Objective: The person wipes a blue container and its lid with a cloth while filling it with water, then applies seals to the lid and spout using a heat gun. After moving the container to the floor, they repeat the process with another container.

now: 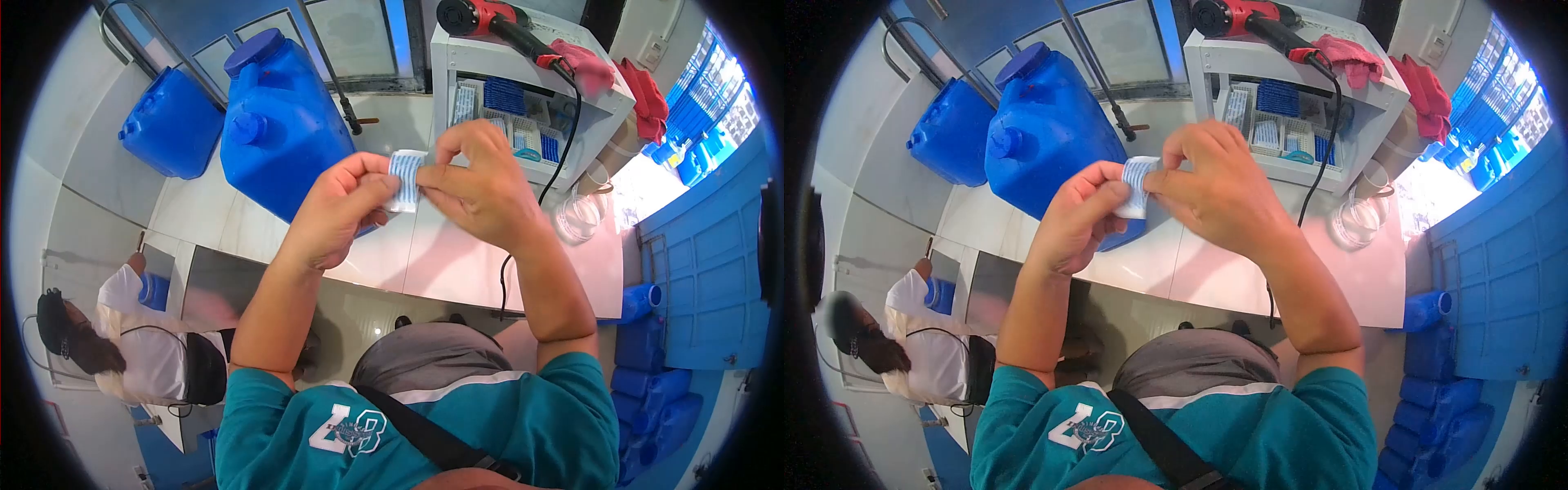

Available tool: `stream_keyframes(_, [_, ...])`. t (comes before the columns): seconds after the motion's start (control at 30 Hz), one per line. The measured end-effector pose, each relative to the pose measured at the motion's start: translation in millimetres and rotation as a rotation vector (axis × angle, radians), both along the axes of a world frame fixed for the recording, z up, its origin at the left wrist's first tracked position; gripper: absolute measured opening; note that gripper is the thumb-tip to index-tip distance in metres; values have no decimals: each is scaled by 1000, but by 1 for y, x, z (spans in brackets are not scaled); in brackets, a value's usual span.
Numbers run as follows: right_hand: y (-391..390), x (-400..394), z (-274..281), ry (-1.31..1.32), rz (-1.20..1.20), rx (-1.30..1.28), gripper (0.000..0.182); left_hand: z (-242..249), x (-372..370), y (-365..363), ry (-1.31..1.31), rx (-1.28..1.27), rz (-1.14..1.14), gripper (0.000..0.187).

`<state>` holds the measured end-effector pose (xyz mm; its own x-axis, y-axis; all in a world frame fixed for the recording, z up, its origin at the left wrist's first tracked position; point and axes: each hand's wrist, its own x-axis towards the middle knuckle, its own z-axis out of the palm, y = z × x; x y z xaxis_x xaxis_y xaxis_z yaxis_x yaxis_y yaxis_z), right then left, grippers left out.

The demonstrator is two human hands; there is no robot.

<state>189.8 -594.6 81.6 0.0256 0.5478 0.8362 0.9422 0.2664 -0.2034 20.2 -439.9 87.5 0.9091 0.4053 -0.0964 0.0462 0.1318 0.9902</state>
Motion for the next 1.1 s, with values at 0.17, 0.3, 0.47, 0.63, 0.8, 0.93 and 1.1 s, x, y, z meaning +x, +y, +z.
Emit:
stream_keyframes(0.17, [-1, -17, -18, 457, 133, -193, 12, -19, 7, -25, -232, 361, 219, 21])
stream_keyframes(0.3, [7, -14, -22, 1014, 332, -262, 19, -17, 9, -35, -371, 208, 182, 18])
stream_keyframes(0.47, [18, -21, -34, 1155, 452, -323, 21, -24, 10, -33, -199, 191, 91, 19])
stream_keyframes(0.63, [17, -19, -44, 1227, 496, -162, 19, -40, 9, -27, -392, 152, 198, 15])
stream_keyframes(0.8, [13, -20, -20, 973, 250, -239, 18, -29, 8, -30, -386, 237, 304, 19])
stream_keyframes(0.93, [18, -13, -29, 1142, 472, -277, 19, -32, 12, -20, -450, 487, 456, 20])
stream_keyframes(1.1, [38, -15, -28, 1243, 587, -294, 28, -21, 11, -16, -477, 761, 492, 8])
